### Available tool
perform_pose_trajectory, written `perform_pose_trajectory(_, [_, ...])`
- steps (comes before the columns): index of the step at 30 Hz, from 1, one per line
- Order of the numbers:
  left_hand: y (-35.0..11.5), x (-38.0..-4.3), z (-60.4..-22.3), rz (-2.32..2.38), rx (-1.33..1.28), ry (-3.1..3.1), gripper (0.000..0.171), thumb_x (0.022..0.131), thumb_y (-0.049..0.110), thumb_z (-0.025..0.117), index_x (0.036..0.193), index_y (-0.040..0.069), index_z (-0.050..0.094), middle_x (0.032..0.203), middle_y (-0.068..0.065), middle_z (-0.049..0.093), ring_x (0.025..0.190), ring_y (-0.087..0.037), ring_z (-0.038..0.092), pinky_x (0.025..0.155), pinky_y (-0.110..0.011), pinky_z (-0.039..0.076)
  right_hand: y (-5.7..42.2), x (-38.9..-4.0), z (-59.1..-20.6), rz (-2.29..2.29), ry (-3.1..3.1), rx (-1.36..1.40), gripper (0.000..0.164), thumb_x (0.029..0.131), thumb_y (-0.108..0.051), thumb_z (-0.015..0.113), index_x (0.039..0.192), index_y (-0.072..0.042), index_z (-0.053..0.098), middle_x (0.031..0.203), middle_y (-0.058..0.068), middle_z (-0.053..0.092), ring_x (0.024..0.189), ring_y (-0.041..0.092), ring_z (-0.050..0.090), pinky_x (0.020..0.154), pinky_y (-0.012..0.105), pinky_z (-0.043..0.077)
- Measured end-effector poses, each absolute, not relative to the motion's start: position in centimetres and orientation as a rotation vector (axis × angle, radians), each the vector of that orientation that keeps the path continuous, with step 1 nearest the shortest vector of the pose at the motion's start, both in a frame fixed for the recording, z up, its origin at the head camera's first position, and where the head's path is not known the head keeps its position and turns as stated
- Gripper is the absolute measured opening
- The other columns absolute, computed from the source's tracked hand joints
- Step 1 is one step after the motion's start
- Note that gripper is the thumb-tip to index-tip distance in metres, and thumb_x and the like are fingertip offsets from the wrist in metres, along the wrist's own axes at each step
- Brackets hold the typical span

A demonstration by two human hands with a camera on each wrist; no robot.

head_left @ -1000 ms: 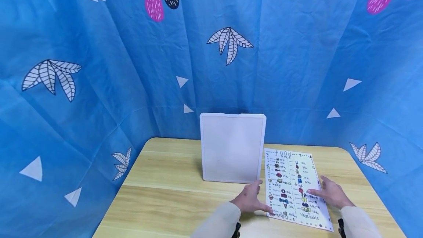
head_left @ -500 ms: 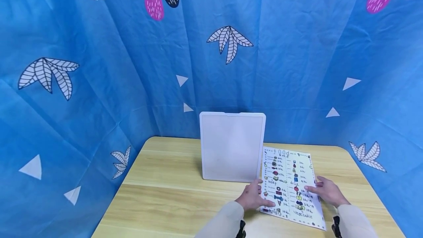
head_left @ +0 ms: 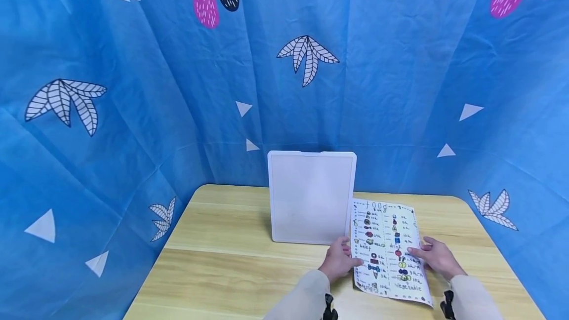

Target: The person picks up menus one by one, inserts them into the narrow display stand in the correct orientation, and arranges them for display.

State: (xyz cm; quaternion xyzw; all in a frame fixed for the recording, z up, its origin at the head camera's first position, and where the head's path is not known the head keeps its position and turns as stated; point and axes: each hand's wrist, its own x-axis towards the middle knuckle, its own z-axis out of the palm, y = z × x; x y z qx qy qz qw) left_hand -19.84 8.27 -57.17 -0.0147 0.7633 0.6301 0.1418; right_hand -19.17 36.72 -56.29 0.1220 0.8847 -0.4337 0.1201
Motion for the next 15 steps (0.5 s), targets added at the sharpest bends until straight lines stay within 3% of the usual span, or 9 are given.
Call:
perform_pose_trajectory(8, [8.5, -19.2, -56.2, 1.831, -0.078, 2.227, 0.036, 0.075, -0.013, 0.076, 0.109, -0.007, 0.064, 0.083, -0.007, 0.068, 0.072, -0.016, 0.065, 0.068, -0.028, 0.057, 36.6, -19.1, -56.6, -1.334, 2.526, 0.42, 0.105, 0.088, -0.04, 0.077, 0.144, 0.025, 0.016, 0.136, 0.049, 0.031, 0.086, 0.024, 0.065, 0.072, 0.033, 0.058])
perform_pose_trajectory(15, [8.7, -18.8, -55.4, 1.889, 0.037, 2.213, 0.037, 0.08, -0.018, 0.069, 0.114, -0.003, 0.069, 0.084, -0.01, 0.072, 0.072, -0.02, 0.07, 0.064, -0.03, 0.059, 36.6, -18.9, -56.6, -1.346, 2.52, 0.416, 0.099, 0.091, -0.041, 0.073, 0.141, 0.026, 0.021, 0.138, 0.047, 0.031, 0.091, 0.029, 0.065, 0.076, 0.036, 0.057])
